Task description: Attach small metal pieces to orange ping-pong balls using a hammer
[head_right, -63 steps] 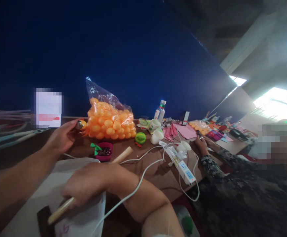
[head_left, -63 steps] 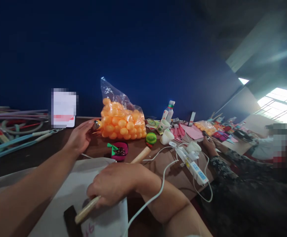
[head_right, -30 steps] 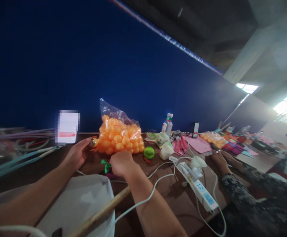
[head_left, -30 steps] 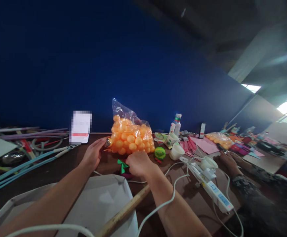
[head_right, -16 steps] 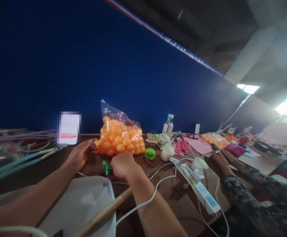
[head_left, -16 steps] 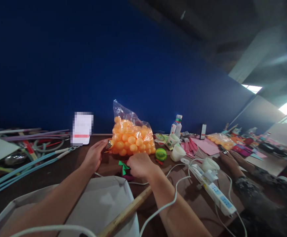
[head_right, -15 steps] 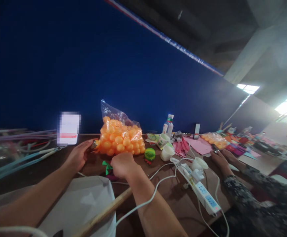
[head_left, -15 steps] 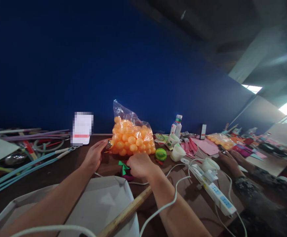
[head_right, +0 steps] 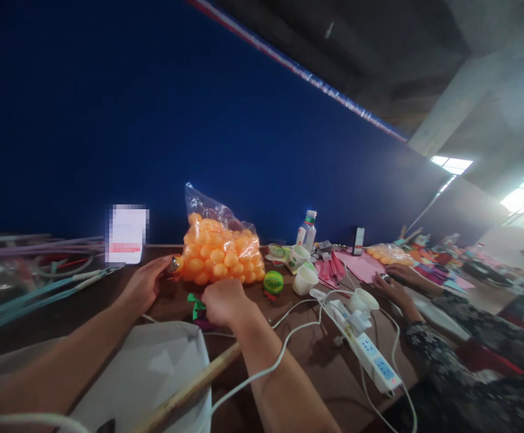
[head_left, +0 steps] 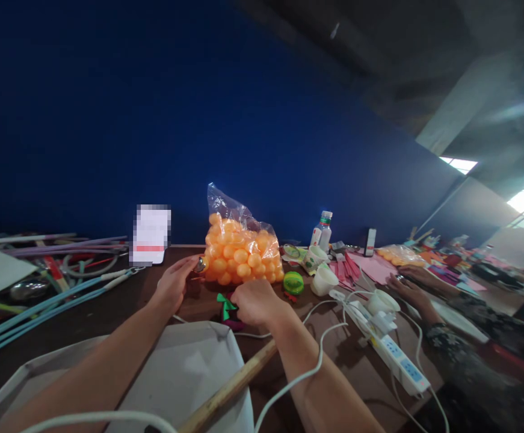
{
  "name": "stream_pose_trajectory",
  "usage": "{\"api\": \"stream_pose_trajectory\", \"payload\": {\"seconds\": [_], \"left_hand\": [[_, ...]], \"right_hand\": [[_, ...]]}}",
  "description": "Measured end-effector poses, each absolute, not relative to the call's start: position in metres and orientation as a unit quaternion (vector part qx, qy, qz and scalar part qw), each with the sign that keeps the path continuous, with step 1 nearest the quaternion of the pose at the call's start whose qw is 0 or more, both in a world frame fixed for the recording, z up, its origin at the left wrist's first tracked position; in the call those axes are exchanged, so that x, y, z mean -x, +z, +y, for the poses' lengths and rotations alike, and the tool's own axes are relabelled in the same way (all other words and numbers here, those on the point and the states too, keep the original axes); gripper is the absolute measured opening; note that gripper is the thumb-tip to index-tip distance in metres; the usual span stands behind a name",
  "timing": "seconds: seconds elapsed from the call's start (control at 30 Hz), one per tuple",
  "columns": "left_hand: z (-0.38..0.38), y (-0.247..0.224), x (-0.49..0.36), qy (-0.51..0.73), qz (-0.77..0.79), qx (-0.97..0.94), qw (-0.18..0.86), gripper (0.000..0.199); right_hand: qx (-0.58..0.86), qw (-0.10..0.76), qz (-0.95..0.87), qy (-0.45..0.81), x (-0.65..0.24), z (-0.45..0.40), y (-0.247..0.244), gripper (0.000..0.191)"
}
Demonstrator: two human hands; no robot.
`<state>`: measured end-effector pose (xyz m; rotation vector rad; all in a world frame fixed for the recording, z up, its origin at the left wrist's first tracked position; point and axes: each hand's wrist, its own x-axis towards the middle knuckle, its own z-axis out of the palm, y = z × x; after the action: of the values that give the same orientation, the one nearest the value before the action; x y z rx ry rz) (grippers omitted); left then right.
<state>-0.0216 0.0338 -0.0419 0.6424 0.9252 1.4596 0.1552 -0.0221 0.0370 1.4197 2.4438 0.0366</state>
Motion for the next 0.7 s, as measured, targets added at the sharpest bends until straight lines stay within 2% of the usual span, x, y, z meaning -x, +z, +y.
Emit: {"api": "stream_pose_trajectory", "payload": {"seconds": [0.23, 0.7], "left_hand": [[0.0309, -0.0383, 0.0214, 0.620, 0.409, -0.283, 0.607, 0.027], [0.0337, -0.0442, 0.0213, 0.615, 0.406, -0.291, 0.610, 0.033]], "right_hand": [[-0.498, 0.178, 0.849, 0.008, -0.1526, -0.0235, 0.0417, 0.022], [-0.505, 0.161, 0.848, 0.010, -0.1530, -0.0219, 0.0364, 0.022]]}}
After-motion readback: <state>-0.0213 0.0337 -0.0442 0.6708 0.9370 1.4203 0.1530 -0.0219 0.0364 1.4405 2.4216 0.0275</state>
